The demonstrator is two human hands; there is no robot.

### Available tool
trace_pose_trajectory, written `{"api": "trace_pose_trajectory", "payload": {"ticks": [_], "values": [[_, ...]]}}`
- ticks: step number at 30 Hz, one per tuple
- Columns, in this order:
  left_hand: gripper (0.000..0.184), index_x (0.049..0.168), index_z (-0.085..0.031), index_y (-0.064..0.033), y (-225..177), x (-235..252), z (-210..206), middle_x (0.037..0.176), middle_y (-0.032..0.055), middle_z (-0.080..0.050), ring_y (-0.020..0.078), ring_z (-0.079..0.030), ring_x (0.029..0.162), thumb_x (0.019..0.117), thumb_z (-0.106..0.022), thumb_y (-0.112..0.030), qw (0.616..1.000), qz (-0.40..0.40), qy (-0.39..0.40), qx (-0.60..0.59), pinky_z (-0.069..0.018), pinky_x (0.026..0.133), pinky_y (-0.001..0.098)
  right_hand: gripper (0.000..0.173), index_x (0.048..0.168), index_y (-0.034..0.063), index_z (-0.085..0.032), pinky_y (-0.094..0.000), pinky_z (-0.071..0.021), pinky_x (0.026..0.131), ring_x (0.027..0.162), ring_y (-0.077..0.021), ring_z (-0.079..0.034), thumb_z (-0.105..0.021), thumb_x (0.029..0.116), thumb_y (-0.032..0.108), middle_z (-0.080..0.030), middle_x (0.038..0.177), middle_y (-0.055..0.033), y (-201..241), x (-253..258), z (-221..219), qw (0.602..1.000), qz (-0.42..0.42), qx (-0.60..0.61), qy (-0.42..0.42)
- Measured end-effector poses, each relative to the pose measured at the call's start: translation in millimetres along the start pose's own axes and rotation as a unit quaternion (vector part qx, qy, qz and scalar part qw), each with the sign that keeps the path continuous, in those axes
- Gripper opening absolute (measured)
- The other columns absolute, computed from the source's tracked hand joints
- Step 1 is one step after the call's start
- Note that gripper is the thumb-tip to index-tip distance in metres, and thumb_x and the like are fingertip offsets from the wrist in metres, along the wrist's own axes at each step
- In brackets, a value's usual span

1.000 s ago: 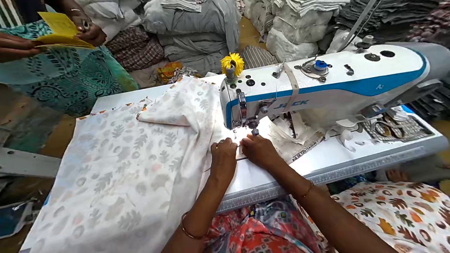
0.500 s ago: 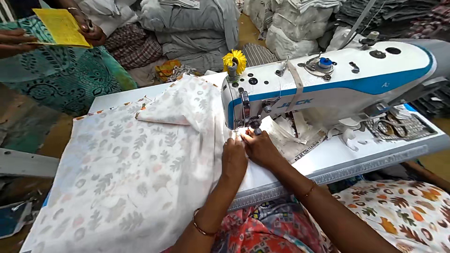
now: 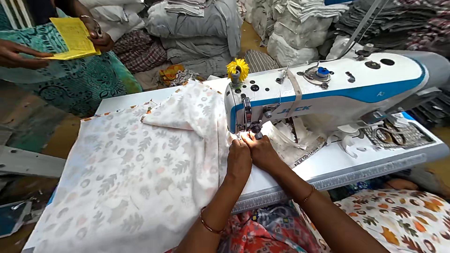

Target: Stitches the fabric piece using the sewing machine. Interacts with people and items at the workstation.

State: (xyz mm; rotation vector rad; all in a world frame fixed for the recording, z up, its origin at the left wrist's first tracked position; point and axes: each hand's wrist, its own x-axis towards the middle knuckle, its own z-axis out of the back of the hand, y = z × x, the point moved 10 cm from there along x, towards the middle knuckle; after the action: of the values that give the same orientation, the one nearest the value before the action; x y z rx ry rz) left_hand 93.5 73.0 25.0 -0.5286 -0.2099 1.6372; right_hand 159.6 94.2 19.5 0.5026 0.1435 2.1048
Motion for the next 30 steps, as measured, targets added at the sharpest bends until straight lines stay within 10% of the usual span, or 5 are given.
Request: {"api": "trace_pose_trajectory", "payload": {"ticks": [4,10,19,24,30], "values": [[0.038,0.137,-0.063,-0.007,44.9,-23.3,59.2,0.135,0.0138,-0.064,0.0282,-0.063,0.122,0.0988,-0.065,-0.012,0.982,-0.127,0.1,-0.095,-0.0508,0.104,0.0483,0.037,0.13,0.0076,-0.07,-0.0623,-0.051,0.09,0.117,-0.0421,-0.063,-0.058,0.0948,0.004,-0.066,0.129,-0.0209,7.7,-18.4,1.1,0.999,-0.021,0.029,-0.004],[0.115,0.158,-0.032,-0.0454,232.7,-32.6,91.2,0.173,0.0037,-0.008,0.0519,-0.003,0.154,0.0671,-0.095,-0.015,0.979,0.02,0.19,0.072,-0.0151,0.103,0.0883,0.033,0.121,0.0079,-0.075,-0.0603,-0.0521,0.093,0.114,-0.0392,-0.066,-0.057,0.0935,0.005,-0.07,0.122,-0.0172,14.2,-30.2,9.3,0.999,-0.02,0.022,-0.044],[0.059,0.141,-0.041,0.017,149.1,27.5,66.2,0.15,0.0446,-0.03,0.068,-0.043,0.125,0.1,-0.061,-0.021,0.952,0.274,-0.089,0.103,-0.042,0.088,0.0798,0.048,0.118,0.003,-0.074,-0.0663,-0.0324,0.113,0.132,-0.0433,-0.053,-0.066,0.0957,0.045,-0.062,0.136,-0.0217,35.1,-42.0,0.8,0.974,-0.152,0.161,0.055],[0.073,0.152,-0.039,0.0035,108.1,-22.0,55.3,0.144,0.0378,-0.046,0.0535,-0.057,0.122,0.1021,-0.054,-0.048,0.983,0.173,0.041,0.044,-0.0495,0.098,0.0631,0.027,0.098,-0.0084,-0.074,-0.063,-0.0487,0.1,0.118,-0.0492,-0.061,-0.076,0.0862,0.016,-0.065,0.126,-0.0294,28.5,-65.8,44.0,0.975,-0.095,0.178,-0.094],[0.048,0.134,-0.067,-0.0089,102.0,-150.9,76.6,0.099,0.0202,-0.075,0.0355,-0.072,0.088,0.0955,-0.07,-0.038,0.971,-0.072,0.178,-0.144,-0.0563,0.083,0.0563,0.026,0.115,-0.0048,-0.072,-0.0659,-0.054,0.084,0.089,-0.0417,-0.071,-0.074,0.0931,0.011,-0.073,0.097,-0.024,-16.3,-111.9,92.3,0.901,-0.007,0.176,0.396]]}}
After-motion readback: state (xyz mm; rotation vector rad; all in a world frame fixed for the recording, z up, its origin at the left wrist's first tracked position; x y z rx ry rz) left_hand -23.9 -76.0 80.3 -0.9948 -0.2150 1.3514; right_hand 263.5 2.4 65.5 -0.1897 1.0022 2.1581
